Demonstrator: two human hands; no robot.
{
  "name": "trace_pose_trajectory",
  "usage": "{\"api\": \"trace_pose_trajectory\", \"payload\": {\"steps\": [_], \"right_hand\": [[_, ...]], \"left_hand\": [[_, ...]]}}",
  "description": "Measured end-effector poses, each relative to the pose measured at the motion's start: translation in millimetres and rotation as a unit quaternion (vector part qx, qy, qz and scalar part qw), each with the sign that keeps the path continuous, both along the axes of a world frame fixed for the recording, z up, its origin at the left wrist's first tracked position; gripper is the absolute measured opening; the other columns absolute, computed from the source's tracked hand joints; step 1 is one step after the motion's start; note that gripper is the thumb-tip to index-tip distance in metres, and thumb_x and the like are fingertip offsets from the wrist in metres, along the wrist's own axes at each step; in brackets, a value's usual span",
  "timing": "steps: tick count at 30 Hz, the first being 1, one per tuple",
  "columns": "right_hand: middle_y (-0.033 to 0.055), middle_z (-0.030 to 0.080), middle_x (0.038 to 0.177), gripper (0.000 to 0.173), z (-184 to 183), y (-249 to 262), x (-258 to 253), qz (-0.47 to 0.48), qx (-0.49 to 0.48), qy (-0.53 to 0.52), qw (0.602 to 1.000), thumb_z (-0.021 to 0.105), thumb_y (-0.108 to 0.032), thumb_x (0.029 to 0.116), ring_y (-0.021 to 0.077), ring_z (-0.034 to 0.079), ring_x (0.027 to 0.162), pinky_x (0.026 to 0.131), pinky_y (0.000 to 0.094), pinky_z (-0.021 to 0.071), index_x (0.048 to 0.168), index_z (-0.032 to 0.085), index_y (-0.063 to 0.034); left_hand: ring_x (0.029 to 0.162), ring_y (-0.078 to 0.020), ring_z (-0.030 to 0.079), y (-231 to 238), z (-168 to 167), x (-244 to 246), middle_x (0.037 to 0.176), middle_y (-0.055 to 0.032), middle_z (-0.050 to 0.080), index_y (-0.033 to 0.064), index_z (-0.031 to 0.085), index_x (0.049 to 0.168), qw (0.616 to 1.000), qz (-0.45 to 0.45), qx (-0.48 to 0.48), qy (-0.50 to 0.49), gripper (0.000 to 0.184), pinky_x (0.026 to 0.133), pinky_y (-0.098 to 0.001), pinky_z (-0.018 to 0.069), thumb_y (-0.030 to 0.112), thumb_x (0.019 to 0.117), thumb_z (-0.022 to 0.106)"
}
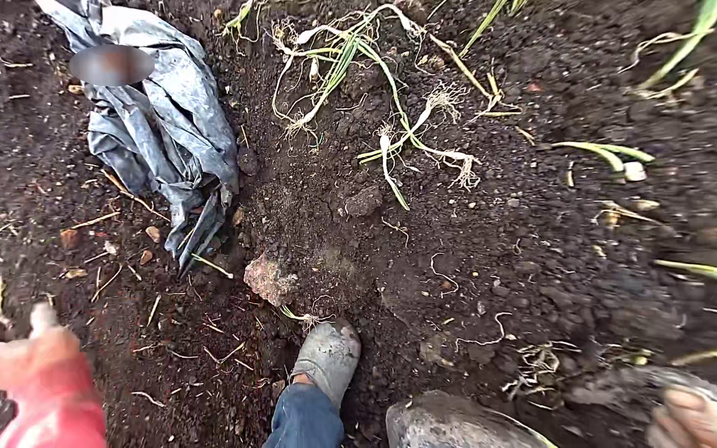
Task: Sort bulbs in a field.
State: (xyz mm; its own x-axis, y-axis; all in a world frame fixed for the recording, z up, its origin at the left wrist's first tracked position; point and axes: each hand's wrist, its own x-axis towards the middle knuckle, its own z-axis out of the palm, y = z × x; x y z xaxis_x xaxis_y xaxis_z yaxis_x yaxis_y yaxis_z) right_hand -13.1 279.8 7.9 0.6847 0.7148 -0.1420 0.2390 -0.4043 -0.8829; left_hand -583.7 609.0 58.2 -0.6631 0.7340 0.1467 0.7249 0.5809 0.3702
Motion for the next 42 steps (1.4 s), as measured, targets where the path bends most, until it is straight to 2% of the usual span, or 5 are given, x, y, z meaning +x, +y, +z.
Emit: {"api": "trace_pose_trajectory", "payload": {"steps": [7,19,29,36,42], "right_hand": [[-0.0054,0.055,0.061,0.055,-11,-1,-7,-0.054,-0.042,-0.19,0.979,0.057,-0.062,0.0956,0.0031,0.051,0.048,0.046,0.0264,0.0478,0.09,0.065,-0.0081],[-0.0061,0.054,0.06,0.045,7,-23,-22,-0.077,0.052,-0.13,0.987,0.06,-0.059,0.0973,0.0042,0.051,0.047,0.043,0.026,0.0466,0.09,0.065,-0.0149],[-0.0153,0.056,0.065,0.011,175,54,41,0.024,0.367,-0.188,0.911,0.056,-0.025,0.103,-0.0013,0.049,0.048,0.041,0.0179,0.0426,0.092,0.057,-0.0243],[0.0022,0.053,0.061,0.045,-5,63,32,-0.131,0.098,-0.068,0.984,0.052,-0.054,0.1016,0.015,0.049,0.044,0.042,0.0365,0.0455,0.103,0.064,-0.0101],[-0.0048,0.048,0.06,0.031,14,20,4,-0.152,0.214,-0.08,0.962,0.056,-0.045,0.1023,0.0093,0.046,0.045,0.041,0.0309,0.0429,0.1,0.063,-0.0151]], "left_hand": [[0.117,-0.0529,0.063,-128,-177,168,0.12,-0.0281,0.07,-0.0001,0.074,0.121,0.778,-0.603,-0.151,-0.085,0.032,0.1,-0.0638,0.0505,0.009,0.0907,0.065],[0.12,-0.0485,0.064,-141,-216,182,0.125,-0.029,0.068,-0.0037,0.072,0.121,0.799,-0.55,-0.234,-0.06,0.032,0.105,-0.0614,0.0477,0.01,0.0941,0.059],[0.094,-0.0122,0.073,-122,-98,278,0.108,-0.0155,0.076,-0.0023,0.072,0.122,0.707,-0.659,-0.059,-0.248,0.036,0.09,-0.0315,0.0588,0.02,0.1013,0.054],[0.086,-0.0226,0.076,-117,-42,420,0.096,-0.0049,0.078,0.0108,0.077,0.109,0.582,-0.804,-0.041,-0.119,0.017,0.079,-0.0499,0.0622,0.016,0.0945,0.069],[0.113,-0.0351,0.063,-157,-36,526,0.098,-0.0083,0.075,0.0151,0.08,0.091,0.5,-0.854,-0.098,0.101,0.015,0.103,-0.0578,0.0418,0.021,0.0944,0.067]]}}
